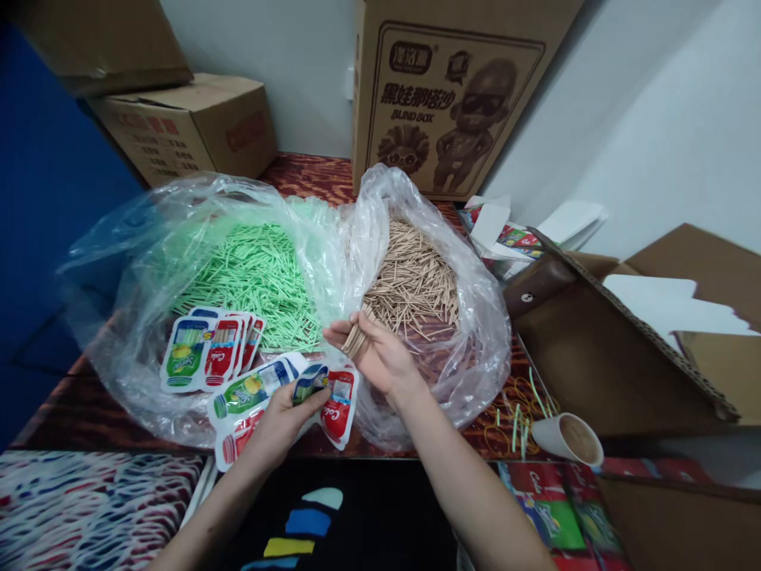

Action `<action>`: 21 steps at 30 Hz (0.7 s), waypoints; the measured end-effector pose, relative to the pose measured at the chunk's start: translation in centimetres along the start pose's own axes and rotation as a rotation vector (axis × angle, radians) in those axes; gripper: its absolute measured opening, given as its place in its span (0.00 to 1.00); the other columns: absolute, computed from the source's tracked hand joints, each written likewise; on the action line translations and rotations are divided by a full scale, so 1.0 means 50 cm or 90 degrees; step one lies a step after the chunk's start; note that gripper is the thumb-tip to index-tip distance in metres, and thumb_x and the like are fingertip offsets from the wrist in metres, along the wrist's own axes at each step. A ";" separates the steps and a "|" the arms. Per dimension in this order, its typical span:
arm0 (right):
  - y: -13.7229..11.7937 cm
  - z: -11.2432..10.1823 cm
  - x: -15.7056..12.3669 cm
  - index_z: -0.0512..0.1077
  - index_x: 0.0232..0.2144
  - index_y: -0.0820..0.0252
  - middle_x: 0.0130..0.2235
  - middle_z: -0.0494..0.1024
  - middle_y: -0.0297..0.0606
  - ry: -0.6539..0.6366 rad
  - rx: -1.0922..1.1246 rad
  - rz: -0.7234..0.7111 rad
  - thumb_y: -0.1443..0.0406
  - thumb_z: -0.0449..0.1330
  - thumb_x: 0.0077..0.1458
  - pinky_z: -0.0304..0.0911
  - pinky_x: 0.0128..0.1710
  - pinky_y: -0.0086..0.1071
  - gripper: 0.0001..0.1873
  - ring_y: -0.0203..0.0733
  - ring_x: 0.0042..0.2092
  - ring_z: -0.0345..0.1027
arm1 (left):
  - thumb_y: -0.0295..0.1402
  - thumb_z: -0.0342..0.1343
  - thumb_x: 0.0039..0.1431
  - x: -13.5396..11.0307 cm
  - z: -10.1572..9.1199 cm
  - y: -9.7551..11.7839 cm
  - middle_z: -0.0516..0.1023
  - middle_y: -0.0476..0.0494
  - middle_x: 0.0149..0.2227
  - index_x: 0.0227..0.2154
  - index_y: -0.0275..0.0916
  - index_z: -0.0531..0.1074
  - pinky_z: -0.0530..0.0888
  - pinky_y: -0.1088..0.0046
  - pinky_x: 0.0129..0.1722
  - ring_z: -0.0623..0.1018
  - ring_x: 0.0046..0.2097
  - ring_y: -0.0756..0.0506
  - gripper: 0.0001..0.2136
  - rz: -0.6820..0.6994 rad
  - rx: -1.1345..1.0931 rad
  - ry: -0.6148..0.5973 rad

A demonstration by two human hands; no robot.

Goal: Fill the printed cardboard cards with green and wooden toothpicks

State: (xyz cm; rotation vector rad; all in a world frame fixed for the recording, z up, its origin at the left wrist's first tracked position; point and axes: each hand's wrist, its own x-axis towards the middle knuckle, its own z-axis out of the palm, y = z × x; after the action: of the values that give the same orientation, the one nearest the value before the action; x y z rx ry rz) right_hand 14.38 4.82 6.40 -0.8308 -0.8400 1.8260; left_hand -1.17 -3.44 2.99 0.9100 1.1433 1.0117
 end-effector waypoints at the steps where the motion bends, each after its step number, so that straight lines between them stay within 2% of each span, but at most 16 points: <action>1: -0.001 0.003 0.001 0.67 0.28 0.55 0.32 0.81 0.35 -0.008 0.020 0.019 0.57 0.55 0.60 0.65 0.52 0.47 0.11 0.44 0.42 0.76 | 0.39 0.62 0.50 -0.001 -0.001 0.001 0.76 0.47 0.29 0.29 0.35 0.75 0.69 0.72 0.37 0.73 0.33 0.46 0.10 0.000 0.003 0.001; 4: 0.002 0.012 -0.004 0.67 0.29 0.56 0.34 0.82 0.37 -0.016 0.046 0.052 0.59 0.56 0.59 0.64 0.53 0.47 0.10 0.44 0.43 0.76 | 0.38 0.62 0.50 -0.004 -0.003 0.008 0.76 0.48 0.28 0.28 0.36 0.75 0.69 0.72 0.36 0.72 0.32 0.47 0.10 -0.010 0.006 0.007; 7: 0.007 0.018 -0.018 0.67 0.29 0.57 0.34 0.82 0.39 0.005 0.044 0.072 0.59 0.59 0.57 0.68 0.49 0.46 0.09 0.46 0.41 0.77 | 0.38 0.62 0.50 -0.005 -0.004 0.013 0.76 0.49 0.27 0.27 0.36 0.75 0.69 0.74 0.36 0.72 0.31 0.48 0.09 -0.015 0.004 0.022; 10: 0.008 0.024 -0.035 0.66 0.29 0.58 0.33 0.82 0.39 0.054 0.013 0.045 0.58 0.61 0.55 0.72 0.39 0.44 0.10 0.47 0.37 0.78 | 0.38 0.62 0.49 -0.005 -0.004 0.015 0.77 0.48 0.28 0.27 0.37 0.76 0.70 0.73 0.36 0.73 0.31 0.47 0.09 -0.014 -0.006 0.038; 12: 0.007 0.030 -0.047 0.67 0.29 0.58 0.32 0.82 0.39 0.062 -0.031 0.008 0.57 0.61 0.54 0.73 0.37 0.40 0.11 0.45 0.35 0.77 | 0.38 0.63 0.48 -0.006 -0.002 0.014 0.78 0.48 0.28 0.27 0.36 0.76 0.70 0.73 0.36 0.74 0.32 0.47 0.09 -0.014 -0.016 0.039; 16: 0.010 0.039 -0.068 0.71 0.30 0.60 0.36 0.81 0.41 0.000 -0.112 -0.028 0.58 0.60 0.56 0.71 0.40 0.36 0.10 0.42 0.37 0.76 | 0.38 0.62 0.49 -0.007 0.004 0.013 0.79 0.47 0.29 0.28 0.36 0.77 0.72 0.72 0.36 0.76 0.34 0.45 0.09 0.002 -0.025 0.025; 21: 0.004 0.042 -0.088 0.71 0.33 0.59 0.44 0.79 0.41 -0.066 -0.164 0.006 0.59 0.60 0.56 0.67 0.48 0.37 0.08 0.42 0.45 0.73 | 0.34 0.63 0.48 -0.012 0.004 0.020 0.80 0.48 0.30 0.32 0.37 0.78 0.71 0.73 0.36 0.75 0.32 0.46 0.08 0.030 0.032 0.046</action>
State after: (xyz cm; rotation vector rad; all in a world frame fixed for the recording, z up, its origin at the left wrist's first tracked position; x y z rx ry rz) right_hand 14.06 0.29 8.18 -0.9072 -1.1569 1.8052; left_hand -1.20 -3.72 4.12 0.9506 1.2178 1.0649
